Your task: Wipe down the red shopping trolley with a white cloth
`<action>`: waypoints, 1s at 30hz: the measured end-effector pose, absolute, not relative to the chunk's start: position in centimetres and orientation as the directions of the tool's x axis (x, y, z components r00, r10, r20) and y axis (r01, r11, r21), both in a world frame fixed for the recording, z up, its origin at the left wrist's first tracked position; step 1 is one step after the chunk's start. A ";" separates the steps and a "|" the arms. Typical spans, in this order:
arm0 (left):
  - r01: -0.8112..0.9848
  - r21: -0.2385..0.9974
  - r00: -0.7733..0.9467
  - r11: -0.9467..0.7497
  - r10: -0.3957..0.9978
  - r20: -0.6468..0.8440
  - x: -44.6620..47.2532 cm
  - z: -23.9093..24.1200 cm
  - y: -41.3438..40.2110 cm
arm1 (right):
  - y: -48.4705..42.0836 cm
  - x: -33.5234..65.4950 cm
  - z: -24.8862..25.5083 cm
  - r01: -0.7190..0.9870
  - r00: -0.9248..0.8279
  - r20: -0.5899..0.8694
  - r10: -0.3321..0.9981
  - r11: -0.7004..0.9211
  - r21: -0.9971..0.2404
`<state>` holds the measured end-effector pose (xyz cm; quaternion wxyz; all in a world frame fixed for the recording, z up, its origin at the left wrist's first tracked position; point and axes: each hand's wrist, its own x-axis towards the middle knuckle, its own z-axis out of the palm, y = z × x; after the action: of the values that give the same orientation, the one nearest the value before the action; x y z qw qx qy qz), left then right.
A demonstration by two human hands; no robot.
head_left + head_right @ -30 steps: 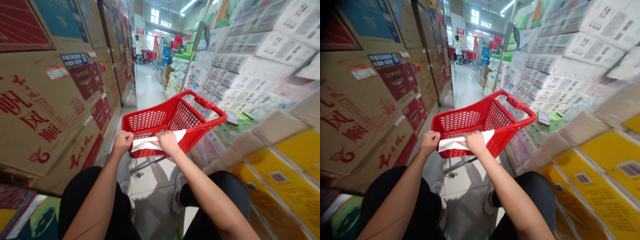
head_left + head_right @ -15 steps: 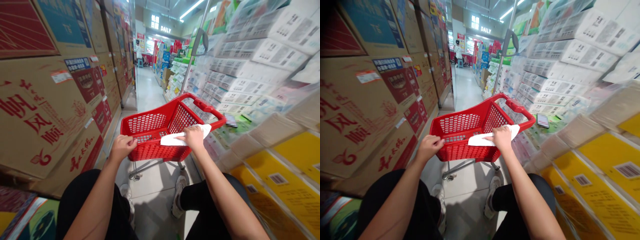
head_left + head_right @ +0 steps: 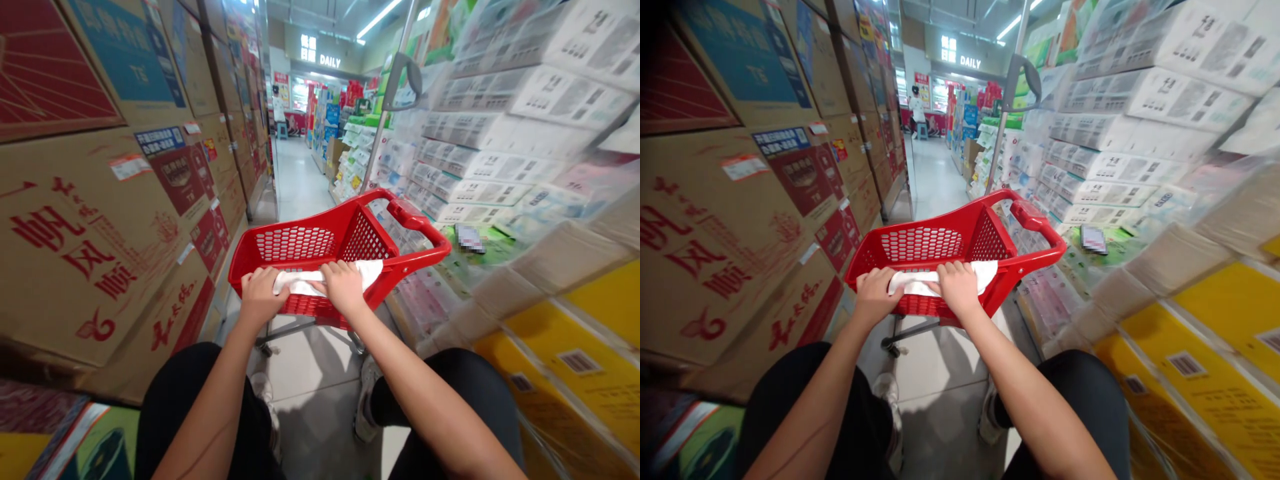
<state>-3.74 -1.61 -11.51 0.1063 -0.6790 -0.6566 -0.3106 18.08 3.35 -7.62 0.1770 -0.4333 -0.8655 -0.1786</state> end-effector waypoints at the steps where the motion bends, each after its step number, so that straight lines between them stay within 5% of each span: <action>1: 0.948 0.293 -0.063 -0.122 0.833 0.549 -4.4 -11.5 -1.3 | 3.5 18.5 -7.5 0.806 -0.575 0.464 0.674 0.565 0.177; 13: 0.921 0.351 -0.057 -0.171 0.830 0.554 -6.3 -11.9 -1.0 | 4.6 30.3 -2.5 0.823 -0.568 0.503 0.652 0.430 0.372; 20: 0.912 0.366 -0.046 -0.185 0.841 0.539 -7.5 -11.8 -0.5 | 5.4 36.2 0.6 0.873 -0.486 0.533 0.692 0.365 0.323; 27: 0.926 0.373 -0.217 -0.056 0.731 0.647 -4.6 -12.2 -0.6 | 3.9 33.0 0.4 0.899 -0.438 0.527 0.729 0.346 0.268; 30: 0.908 0.368 -0.112 -0.198 0.734 0.670 -0.3 -11.9 -1.1 | 2.2 29.5 0.4 0.931 -0.364 0.525 0.770 0.282 0.232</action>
<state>-0.32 -1.12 -11.93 0.1071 -0.6577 -0.6241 -0.4080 29.55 2.18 0.36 0.1573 -0.5415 -0.7851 -0.2563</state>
